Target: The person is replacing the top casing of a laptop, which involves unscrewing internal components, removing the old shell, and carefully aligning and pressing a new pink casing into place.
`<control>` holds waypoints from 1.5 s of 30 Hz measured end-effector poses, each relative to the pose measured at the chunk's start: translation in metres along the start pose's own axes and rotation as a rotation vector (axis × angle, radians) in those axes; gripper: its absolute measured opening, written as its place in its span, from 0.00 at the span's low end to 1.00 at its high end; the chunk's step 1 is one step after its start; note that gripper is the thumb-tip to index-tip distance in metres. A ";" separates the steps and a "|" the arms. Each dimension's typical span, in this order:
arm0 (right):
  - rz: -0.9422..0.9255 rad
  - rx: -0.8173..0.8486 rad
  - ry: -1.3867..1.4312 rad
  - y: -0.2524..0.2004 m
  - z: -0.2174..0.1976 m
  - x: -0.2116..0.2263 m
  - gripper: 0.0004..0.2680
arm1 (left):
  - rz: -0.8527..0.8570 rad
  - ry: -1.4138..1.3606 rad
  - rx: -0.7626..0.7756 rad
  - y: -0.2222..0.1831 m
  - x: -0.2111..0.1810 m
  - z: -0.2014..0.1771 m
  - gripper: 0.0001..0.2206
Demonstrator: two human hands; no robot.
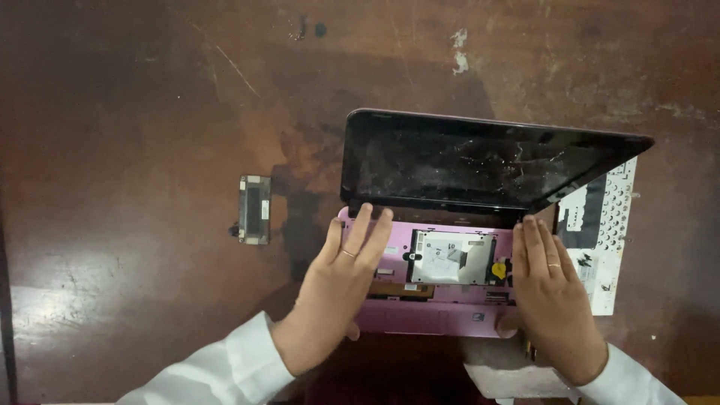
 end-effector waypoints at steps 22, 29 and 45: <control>-0.028 0.048 0.259 0.007 -0.013 0.007 0.52 | -0.047 0.038 -0.036 0.015 -0.012 -0.010 0.81; -0.022 -0.069 0.501 -0.012 -0.003 0.001 0.69 | -0.004 -0.045 0.100 0.028 -0.027 -0.010 0.83; 0.095 -0.177 0.533 -0.012 0.007 0.016 0.73 | -0.115 -0.339 -0.186 0.014 -0.027 0.014 0.84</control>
Point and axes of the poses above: each hand's wrist, its own y-axis towards the middle knuckle, its own z-axis out of the palm, x = y × z, the point moved 5 cm from there along y, towards the middle knuckle, and after that the axes turned 15 degrees about -x, right-handed, at the moved point
